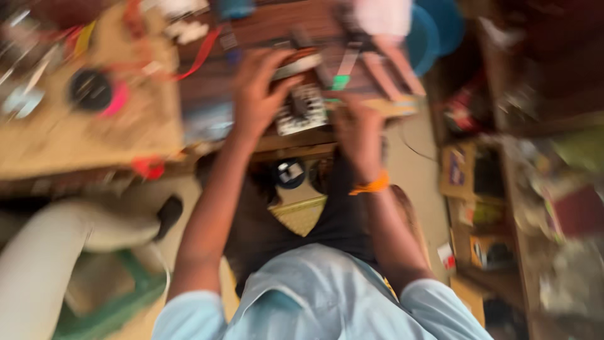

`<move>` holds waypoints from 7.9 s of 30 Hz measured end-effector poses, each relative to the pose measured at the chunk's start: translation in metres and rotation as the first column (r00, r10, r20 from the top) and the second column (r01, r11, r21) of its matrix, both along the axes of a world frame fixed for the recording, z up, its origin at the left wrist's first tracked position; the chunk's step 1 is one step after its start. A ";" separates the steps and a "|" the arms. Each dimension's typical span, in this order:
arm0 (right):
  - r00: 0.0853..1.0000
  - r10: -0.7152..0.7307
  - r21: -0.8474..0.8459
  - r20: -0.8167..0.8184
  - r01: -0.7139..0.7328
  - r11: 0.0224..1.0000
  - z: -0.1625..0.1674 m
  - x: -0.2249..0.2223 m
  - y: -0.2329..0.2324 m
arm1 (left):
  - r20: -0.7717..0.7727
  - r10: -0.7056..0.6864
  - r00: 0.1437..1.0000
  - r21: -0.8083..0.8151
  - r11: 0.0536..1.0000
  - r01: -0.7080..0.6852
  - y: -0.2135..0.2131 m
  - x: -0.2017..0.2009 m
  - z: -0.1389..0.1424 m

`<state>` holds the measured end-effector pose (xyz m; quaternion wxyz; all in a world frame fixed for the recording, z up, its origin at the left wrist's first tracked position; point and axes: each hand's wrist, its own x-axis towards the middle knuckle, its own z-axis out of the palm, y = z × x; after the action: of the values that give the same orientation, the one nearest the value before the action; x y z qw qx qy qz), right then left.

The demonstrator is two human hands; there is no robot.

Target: The person sits at a workbench assembling an electric motor. They align the rotor with copper windings over the stator housing, press the parts together by hand, and use a screwdriver to work on the motor assembly, occasionally repositioning the unit on the bench.

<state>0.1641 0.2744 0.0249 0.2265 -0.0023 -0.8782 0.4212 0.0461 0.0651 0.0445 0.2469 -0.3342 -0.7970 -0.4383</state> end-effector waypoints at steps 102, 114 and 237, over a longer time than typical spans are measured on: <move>0.951 0.308 0.179 -0.015 -0.300 0.937 0.168 -0.084 -0.035 | -0.153 0.124 0.980 0.023 0.992 -0.122 -0.018 -0.005 0.047; 0.888 0.454 0.391 -0.071 -0.394 0.832 0.121 -0.166 -0.020 | -0.077 0.070 0.995 0.054 0.996 -0.066 -0.024 0.000 0.050; 0.928 0.371 0.294 0.027 -0.362 0.885 0.144 -0.156 -0.032 | -0.003 0.221 0.975 0.034 0.975 -0.221 -0.012 0.015 0.066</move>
<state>0.0084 0.2429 0.1687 0.1537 0.2034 -0.9121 0.3210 0.0608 0.0531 0.1110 0.3024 -0.2406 -0.8209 -0.4205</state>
